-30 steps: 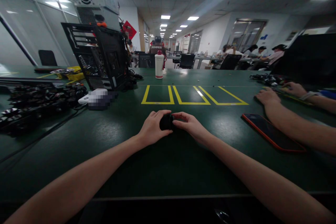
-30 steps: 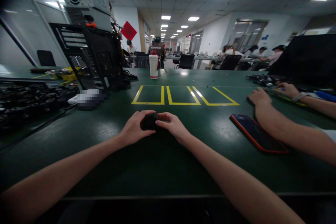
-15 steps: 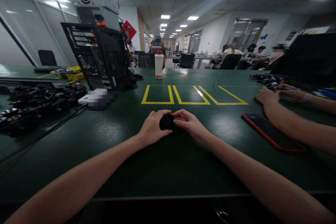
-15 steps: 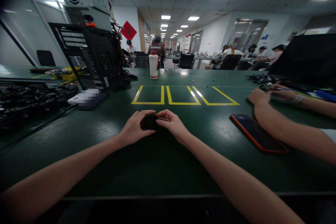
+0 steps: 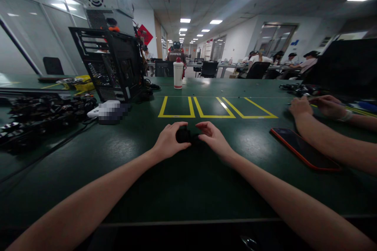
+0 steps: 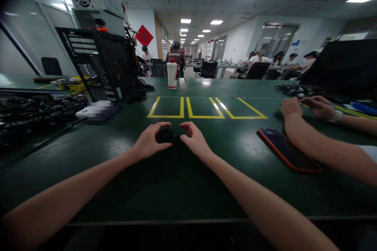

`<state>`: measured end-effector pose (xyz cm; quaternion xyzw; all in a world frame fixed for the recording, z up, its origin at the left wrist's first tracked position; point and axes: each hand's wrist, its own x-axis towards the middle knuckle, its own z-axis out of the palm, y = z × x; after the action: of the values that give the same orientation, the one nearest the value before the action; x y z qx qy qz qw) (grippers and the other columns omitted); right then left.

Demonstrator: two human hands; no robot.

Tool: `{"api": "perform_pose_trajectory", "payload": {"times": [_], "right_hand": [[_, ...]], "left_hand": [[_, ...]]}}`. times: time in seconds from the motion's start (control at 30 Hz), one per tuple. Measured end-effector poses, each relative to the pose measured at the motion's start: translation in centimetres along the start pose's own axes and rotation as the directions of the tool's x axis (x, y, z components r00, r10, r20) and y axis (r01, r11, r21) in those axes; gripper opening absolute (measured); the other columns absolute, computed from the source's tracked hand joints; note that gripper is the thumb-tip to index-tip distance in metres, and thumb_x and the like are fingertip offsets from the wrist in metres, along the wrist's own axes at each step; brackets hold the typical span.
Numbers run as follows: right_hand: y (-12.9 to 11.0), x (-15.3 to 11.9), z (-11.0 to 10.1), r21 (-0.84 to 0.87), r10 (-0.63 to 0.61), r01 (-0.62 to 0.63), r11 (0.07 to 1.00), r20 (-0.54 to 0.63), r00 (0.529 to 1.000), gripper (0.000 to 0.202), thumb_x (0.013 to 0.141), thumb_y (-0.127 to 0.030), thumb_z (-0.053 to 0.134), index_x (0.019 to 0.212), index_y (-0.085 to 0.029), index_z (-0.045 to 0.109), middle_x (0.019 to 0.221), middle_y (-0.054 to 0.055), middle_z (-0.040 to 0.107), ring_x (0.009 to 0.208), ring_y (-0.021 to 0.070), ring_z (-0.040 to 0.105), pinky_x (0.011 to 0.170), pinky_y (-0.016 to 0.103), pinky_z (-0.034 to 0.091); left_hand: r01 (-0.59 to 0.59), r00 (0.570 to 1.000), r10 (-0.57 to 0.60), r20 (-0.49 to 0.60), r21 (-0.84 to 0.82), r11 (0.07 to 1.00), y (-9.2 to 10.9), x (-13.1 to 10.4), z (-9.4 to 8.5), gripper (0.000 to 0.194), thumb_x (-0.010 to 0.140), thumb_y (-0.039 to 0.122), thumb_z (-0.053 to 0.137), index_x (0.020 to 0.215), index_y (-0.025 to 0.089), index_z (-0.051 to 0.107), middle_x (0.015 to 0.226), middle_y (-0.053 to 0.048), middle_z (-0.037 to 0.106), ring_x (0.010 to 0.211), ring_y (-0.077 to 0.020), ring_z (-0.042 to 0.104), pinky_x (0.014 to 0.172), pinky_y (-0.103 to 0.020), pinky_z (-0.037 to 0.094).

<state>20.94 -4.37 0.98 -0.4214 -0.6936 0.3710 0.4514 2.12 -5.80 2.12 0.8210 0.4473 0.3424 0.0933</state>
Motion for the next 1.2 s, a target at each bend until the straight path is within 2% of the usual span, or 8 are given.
{"api": "perform_pose_trajectory", "payload": {"times": [0.2, 0.43, 0.53, 0.7, 0.9, 1.03, 1.1, 1.2], "right_hand": [[-0.1, -0.9, 0.7, -0.375, -0.066, 0.141, 0.916, 0.204, 0.977, 0.053, 0.069, -0.026, 0.06, 0.118, -0.017, 0.043, 0.115, 0.01, 0.049, 0.106, 0.0214, 0.048, 0.093, 0.039, 0.036], [0.0, -0.9, 0.6, -0.573, -0.041, 0.134, 0.808, 0.171, 0.984, 0.049, 0.074, -0.03, 0.056, 0.119, -0.015, 0.044, 0.116, 0.012, 0.049, 0.108, 0.0244, 0.046, 0.092, 0.041, 0.038], [0.0, -1.0, 0.3, -0.633, -0.052, 0.138, 0.762, 0.153, 0.987, 0.045, 0.075, -0.03, 0.054, 0.117, -0.015, 0.045, 0.114, 0.011, 0.05, 0.106, 0.0251, 0.046, 0.089, 0.042, 0.039], [-1.0, -2.0, 0.2, -0.677, -0.057, 0.197, 0.709, 0.223, 0.973, 0.039, 0.079, -0.026, 0.048, 0.116, -0.015, 0.046, 0.113, 0.012, 0.051, 0.103, 0.0245, 0.047, 0.088, 0.042, 0.04], [-4.2, -6.1, 0.4, -0.642, -0.054, 0.302, 0.705, 0.376, 0.925, 0.038, 0.079, -0.018, 0.047, 0.117, -0.015, 0.046, 0.112, 0.012, 0.051, 0.102, 0.0241, 0.047, 0.09, 0.044, 0.039], [-6.6, -10.3, 0.0, -0.56, 0.047, 0.195, 0.806, 0.388, 0.92, 0.049, 0.077, -0.021, 0.052, 0.125, -0.02, 0.039, 0.128, 0.011, 0.042, 0.115, 0.026, 0.042, 0.097, 0.044, 0.036], [-7.4, -12.1, -0.2, -0.487, 0.091, 0.131, 0.863, 0.406, 0.909, 0.054, 0.077, -0.024, 0.055, 0.128, -0.025, 0.036, 0.133, 0.01, 0.038, 0.121, 0.0262, 0.038, 0.101, 0.043, 0.034], [-7.8, -13.3, 0.5, -0.421, 0.131, 0.092, 0.902, 0.472, 0.872, 0.066, 0.074, -0.027, 0.059, 0.133, -0.027, 0.028, 0.137, 0.01, 0.034, 0.124, 0.0284, 0.034, 0.102, 0.044, 0.032]], "left_hand": [[0.108, 0.993, -0.101, 0.06, -0.114, 0.988, -2.0, 0.7, 0.1, 0.055, 0.066, 0.037, 0.066, 0.115, 0.021, 0.046, 0.11, -0.007, 0.056, 0.097, -0.0229, 0.055, 0.083, -0.04, 0.044], [0.169, 0.981, -0.136, 0.14, -0.259, 0.951, -3.3, 1.2, 0.6, 0.058, 0.066, 0.039, 0.065, 0.117, 0.019, 0.045, 0.112, -0.009, 0.055, 0.099, -0.0224, 0.056, 0.084, -0.04, 0.045], [0.173, 0.98, -0.136, 0.147, -0.278, 0.945, -3.1, 1.2, 0.5, 0.058, 0.066, 0.038, 0.065, 0.117, 0.019, 0.045, 0.113, -0.008, 0.055, 0.1, -0.0221, 0.055, 0.086, -0.04, 0.045], [0.171, 0.976, -0.12, 0.184, -0.294, 0.94, -1.8, 0.2, 0.1, 0.057, 0.064, 0.037, 0.066, 0.115, 0.02, 0.046, 0.11, -0.007, 0.056, 0.097, -0.0214, 0.056, 0.085, -0.038, 0.046], [0.195, 0.951, -0.103, 0.292, -0.308, 0.931, 1.6, -3.3, -1.7, 0.055, 0.062, 0.03, 0.067, 0.113, 0.021, 0.047, 0.108, -0.005, 0.056, 0.095, -0.0212, 0.057, 0.085, -0.036, 0.046], [0.323, 0.892, -0.193, 0.409, -0.279, 0.904, 3.5, -7.3, -3.9, 0.057, 0.063, 0.029, 0.064, 0.116, 0.026, 0.046, 0.101, -0.003, 0.06, 0.088, -0.0211, 0.059, 0.082, -0.038, 0.049], [0.329, 0.903, -0.225, 0.366, -0.251, 0.911, 3.7, -9.6, -4.8, 0.057, 0.061, 0.027, 0.065, 0.115, 0.03, 0.048, 0.111, -0.003, 0.057, 0.099, -0.0245, 0.055, 0.089, -0.041, 0.045], [0.3, 0.929, -0.236, 0.286, -0.206, 0.931, 2.9, -13.0, -5.7, 0.061, 0.055, 0.028, 0.067, 0.113, 0.038, 0.05, 0.115, 0.0, 0.057, 0.103, -0.0276, 0.054, 0.089, -0.043, 0.046]]}}
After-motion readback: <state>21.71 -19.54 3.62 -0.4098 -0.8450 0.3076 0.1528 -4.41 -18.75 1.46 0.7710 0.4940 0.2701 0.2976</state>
